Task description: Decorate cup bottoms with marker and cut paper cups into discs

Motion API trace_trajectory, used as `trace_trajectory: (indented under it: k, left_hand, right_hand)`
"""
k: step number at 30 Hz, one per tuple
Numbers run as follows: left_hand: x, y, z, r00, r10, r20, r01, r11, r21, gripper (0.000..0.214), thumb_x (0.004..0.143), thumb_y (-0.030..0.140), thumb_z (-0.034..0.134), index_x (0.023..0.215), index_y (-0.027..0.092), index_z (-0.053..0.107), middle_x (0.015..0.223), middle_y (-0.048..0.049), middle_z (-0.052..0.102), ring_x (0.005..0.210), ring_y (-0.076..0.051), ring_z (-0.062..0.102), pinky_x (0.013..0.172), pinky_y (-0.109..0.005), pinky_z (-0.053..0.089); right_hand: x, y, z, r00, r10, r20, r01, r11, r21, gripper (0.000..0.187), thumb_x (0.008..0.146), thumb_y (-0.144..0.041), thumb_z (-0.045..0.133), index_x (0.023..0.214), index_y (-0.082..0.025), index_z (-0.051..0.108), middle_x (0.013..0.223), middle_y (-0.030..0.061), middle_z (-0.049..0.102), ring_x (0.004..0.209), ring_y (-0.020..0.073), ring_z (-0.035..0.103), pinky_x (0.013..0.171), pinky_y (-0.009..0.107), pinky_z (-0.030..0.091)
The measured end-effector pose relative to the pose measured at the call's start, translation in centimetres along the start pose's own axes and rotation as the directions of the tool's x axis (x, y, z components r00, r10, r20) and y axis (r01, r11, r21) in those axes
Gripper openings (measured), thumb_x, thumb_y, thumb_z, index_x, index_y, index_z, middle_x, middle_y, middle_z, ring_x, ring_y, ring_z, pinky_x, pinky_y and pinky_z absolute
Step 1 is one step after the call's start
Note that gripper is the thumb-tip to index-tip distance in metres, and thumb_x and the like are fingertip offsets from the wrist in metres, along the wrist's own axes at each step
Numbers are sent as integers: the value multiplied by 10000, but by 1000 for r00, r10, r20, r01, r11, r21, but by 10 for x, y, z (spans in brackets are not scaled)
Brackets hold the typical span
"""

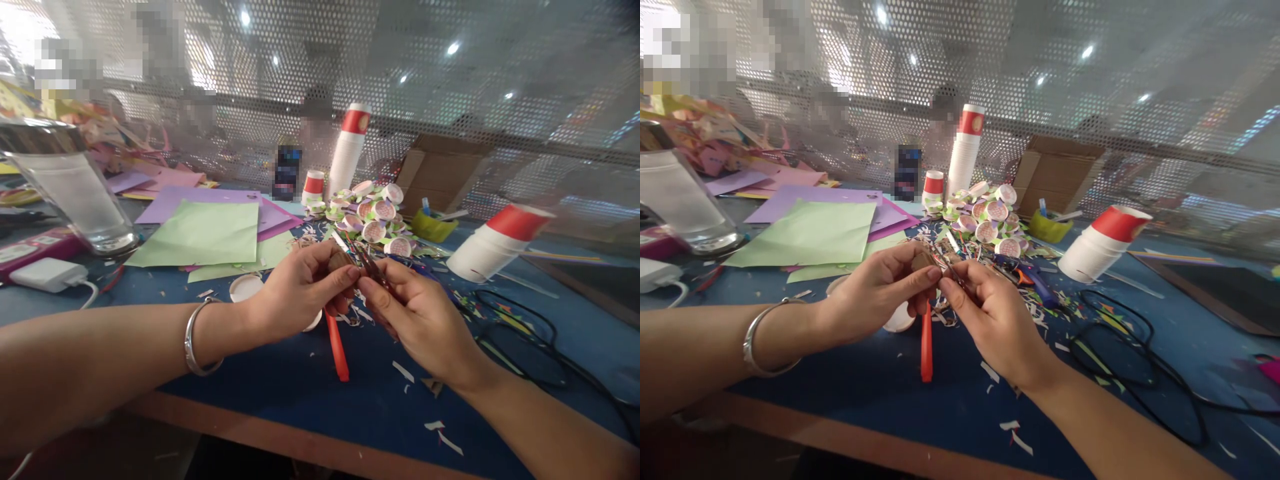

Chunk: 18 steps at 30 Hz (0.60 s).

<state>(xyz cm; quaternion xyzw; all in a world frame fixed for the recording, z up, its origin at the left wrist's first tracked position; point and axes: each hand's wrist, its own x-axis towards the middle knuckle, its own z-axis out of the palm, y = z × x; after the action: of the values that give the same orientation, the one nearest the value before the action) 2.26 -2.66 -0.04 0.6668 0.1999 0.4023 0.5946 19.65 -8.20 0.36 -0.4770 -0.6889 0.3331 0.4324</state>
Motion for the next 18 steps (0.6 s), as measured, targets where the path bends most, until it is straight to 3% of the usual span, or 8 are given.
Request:
trace_trajectory:
  k: [7, 9, 11, 13, 15, 18]
  left_hand:
    - [-5, 6, 3, 1000, 6, 23, -4, 997, -77, 192, 956, 264, 610, 827, 165, 507, 719, 41, 568, 536, -51, 581, 492, -156, 468]
    - [-8, 8, 2, 999, 23, 40, -22, 1000, -15, 180, 959, 303, 609, 872, 167, 531, 714, 38, 564, 527, -60, 568, 485, -171, 466]
    - [-11, 12, 0, 996, 75, 52, -83, 985, 154, 157, 971, 315, 585, 930, 164, 575, 711, 25, 571, 540, -75, 562, 514, -197, 475]
    - [-14, 15, -3, 976, 201, 84, -218, 891, 398, 138, 978, 284, 563, 961, 162, 625, 745, -12, 617, 599, -97, 580, 581, -224, 482]
    - [-15, 20, -9, 924, 338, 181, -377, 716, 588, 133, 969, 233, 556, 940, 168, 669, 805, -56, 672, 679, -123, 602, 658, -247, 478]
    - [-11, 26, -22, 879, 352, 321, -472, 559, 681, 135, 932, 196, 579, 912, 199, 712, 852, -82, 708, 750, -156, 624, 720, -265, 475]
  right_hand:
    - [-6, -3, -1, 997, -73, -27, 71, 995, -72, 317, 1030, -429, 508, 785, -231, 547, 552, -58, 451, 453, 91, 387, 434, 260, 310]
    - [-10, -1, 1, 998, -48, -34, 48, 999, 0, 321, 1025, -437, 516, 784, -227, 537, 583, -55, 440, 468, 88, 375, 425, 254, 300]
    - [-13, 1, 4, 1000, 0, -21, 3, 990, 142, 300, 1011, -444, 544, 805, -225, 534, 605, -61, 400, 475, 84, 334, 407, 247, 264]
    - [-15, 1, 7, 999, 41, 29, -48, 954, 297, 256, 997, -431, 576, 845, -227, 549, 609, -71, 342, 478, 80, 279, 396, 237, 216]
    - [-17, 0, 9, 995, 53, 82, -82, 913, 400, 228, 988, -407, 600, 854, -228, 558, 612, -76, 308, 483, 75, 251, 396, 225, 189]
    - [-17, -3, 7, 991, 80, 112, -124, 871, 476, 229, 970, -376, 629, 814, -224, 558, 614, -74, 307, 482, 72, 244, 391, 212, 179]
